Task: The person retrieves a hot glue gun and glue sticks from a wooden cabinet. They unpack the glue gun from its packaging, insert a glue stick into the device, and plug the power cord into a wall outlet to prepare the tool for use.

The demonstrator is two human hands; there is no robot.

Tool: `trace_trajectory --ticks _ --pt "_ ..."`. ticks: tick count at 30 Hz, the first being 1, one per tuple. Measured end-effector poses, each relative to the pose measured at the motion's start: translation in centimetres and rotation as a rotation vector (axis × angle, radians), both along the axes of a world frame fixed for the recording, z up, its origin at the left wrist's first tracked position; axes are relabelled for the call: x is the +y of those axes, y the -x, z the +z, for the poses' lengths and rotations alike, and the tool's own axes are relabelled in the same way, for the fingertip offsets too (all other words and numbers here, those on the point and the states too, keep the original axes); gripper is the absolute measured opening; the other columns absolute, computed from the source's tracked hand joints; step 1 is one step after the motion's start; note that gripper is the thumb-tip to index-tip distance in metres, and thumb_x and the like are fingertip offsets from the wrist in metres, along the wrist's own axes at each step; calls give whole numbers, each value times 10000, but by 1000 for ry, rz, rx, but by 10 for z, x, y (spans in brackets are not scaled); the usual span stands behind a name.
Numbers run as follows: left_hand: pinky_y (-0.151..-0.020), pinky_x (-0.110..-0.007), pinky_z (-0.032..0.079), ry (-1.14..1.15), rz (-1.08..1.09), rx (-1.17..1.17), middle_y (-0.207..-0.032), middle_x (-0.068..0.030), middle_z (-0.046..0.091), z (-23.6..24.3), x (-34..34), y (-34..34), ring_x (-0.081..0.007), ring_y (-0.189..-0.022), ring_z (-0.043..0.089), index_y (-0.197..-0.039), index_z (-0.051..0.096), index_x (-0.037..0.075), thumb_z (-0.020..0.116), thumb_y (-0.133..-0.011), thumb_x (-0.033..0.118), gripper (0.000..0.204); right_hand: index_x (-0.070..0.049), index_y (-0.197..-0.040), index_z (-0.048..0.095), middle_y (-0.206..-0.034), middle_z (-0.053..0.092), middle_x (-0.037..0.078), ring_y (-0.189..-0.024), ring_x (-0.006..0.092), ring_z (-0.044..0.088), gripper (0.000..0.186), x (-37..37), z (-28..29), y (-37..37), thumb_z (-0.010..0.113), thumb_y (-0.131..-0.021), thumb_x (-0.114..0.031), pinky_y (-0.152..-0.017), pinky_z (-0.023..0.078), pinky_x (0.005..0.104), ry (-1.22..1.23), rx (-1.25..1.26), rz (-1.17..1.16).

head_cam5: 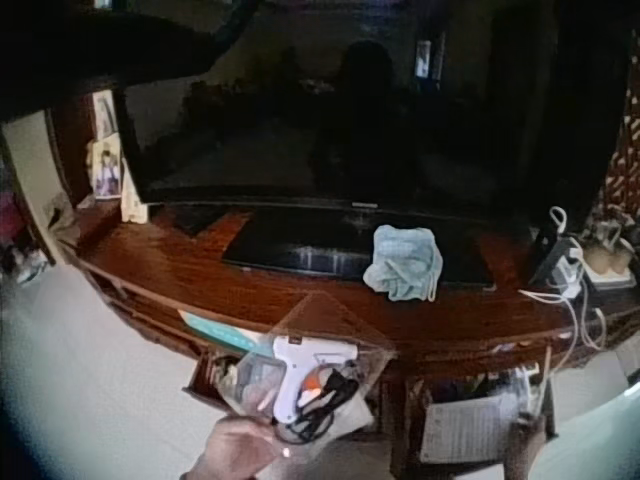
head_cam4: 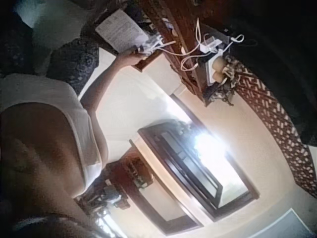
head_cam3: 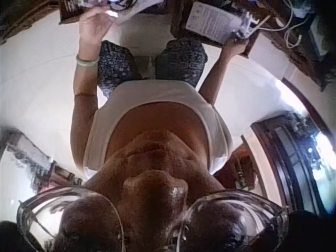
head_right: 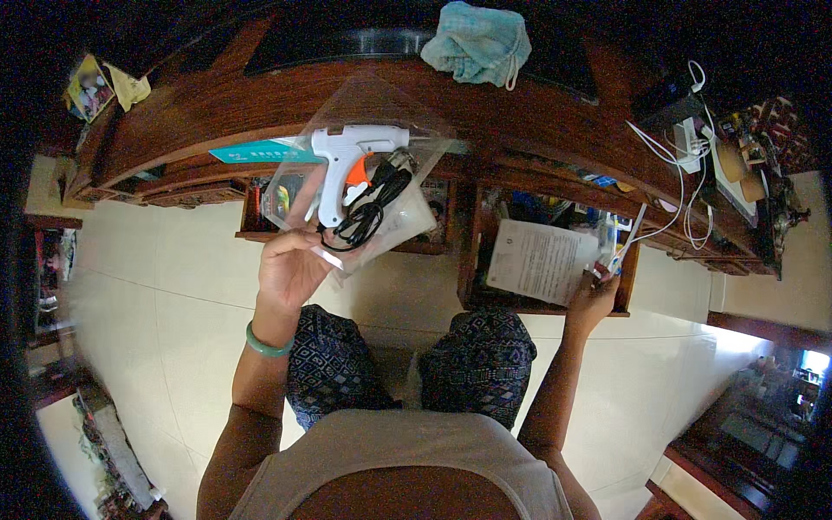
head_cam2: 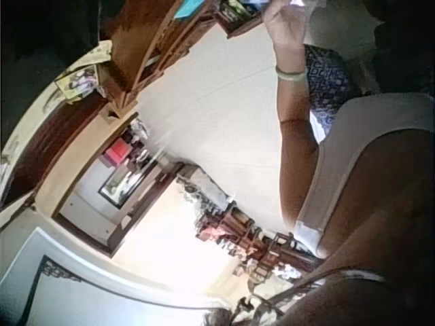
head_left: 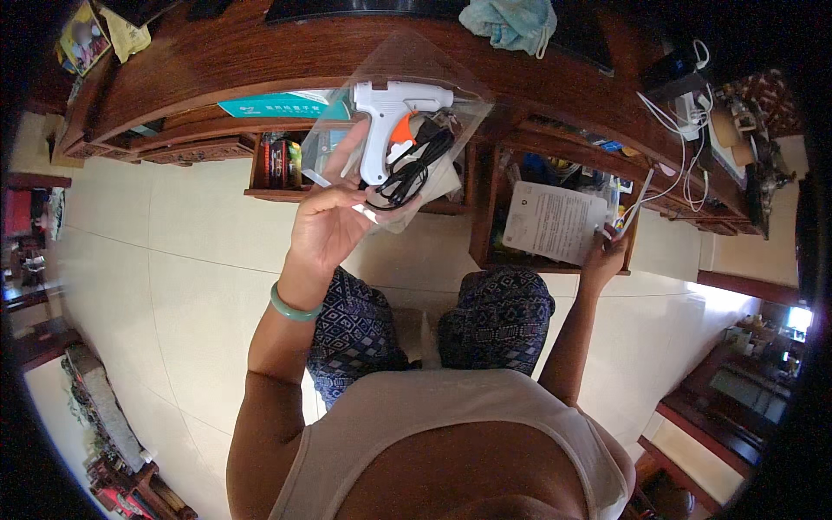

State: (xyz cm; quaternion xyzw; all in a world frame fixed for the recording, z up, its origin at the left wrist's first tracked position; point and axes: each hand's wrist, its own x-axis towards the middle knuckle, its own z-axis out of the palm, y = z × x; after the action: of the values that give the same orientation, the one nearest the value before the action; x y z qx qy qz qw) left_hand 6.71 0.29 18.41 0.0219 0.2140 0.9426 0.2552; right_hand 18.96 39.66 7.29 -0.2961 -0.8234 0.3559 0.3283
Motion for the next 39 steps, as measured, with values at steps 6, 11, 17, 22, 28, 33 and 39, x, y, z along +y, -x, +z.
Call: trace_trajectory --ticks 6,11,17,22,28,33,39 --pt "-1036 -519 326 195 18 80 -1370 -168 380 -2 3 -4 -309 -1252 402 -1404 250 32 520 -781 10 680 4 -1031 409 -1105 499 198 -976 322 478 347 -14 4 2 651 -788 -49 -829 409 402 -395 -204 -110" --pt "-1007 -409 406 281 112 122 -1299 -179 442 4 14 -13 -274 -1175 479 -1372 295 -16 513 -818 -63 597 -65 -890 359 -978 615 130 -844 186 587 281 -96 108 49 612 -812 29 -811 465 307 313 281 501" --pt "-900 -280 473 361 145 207 -1291 -138 478 -3 19 -19 -174 -1112 526 -1321 397 -21 562 -808 -99 544 -17 -950 412 -919 620 120 -829 155 621 307 -195 161 86 669 -783 -35 -732 502 288 379 10 920" --pt "-907 -285 480 445 212 259 -1223 -146 536 -11 24 -21 -180 -1088 539 -1210 519 -37 627 -748 -131 484 6 -953 390 -869 619 125 -776 200 652 442 -215 151 90 746 -714 -99 -673 525 312 326 11 883" --pt "-889 -320 494 604 277 453 -1169 -161 569 -14 26 -20 -234 -1038 576 -1143 556 -71 638 -728 -148 430 -1 -918 361 -853 614 136 -772 153 631 443 -217 150 92 753 -725 -75 -675 522 286 417 -67 760" --pt "-826 -272 510 518 244 317 -1049 -109 618 -16 25 -19 -157 -946 598 -1126 589 -25 626 -792 -72 339 13 -943 376 -865 605 105 -776 141 623 444 -215 149 90 754 -719 -57 -676 514 268 427 -59 759" --pt "-757 -258 515 333 228 89 -1081 -127 615 -17 23 -16 -158 -909 605 -1111 591 -27 578 -849 -27 263 -19 -941 424 -805 612 85 -729 173 649 418 -220 140 90 759 -705 -103 -657 510 284 284 77 779"
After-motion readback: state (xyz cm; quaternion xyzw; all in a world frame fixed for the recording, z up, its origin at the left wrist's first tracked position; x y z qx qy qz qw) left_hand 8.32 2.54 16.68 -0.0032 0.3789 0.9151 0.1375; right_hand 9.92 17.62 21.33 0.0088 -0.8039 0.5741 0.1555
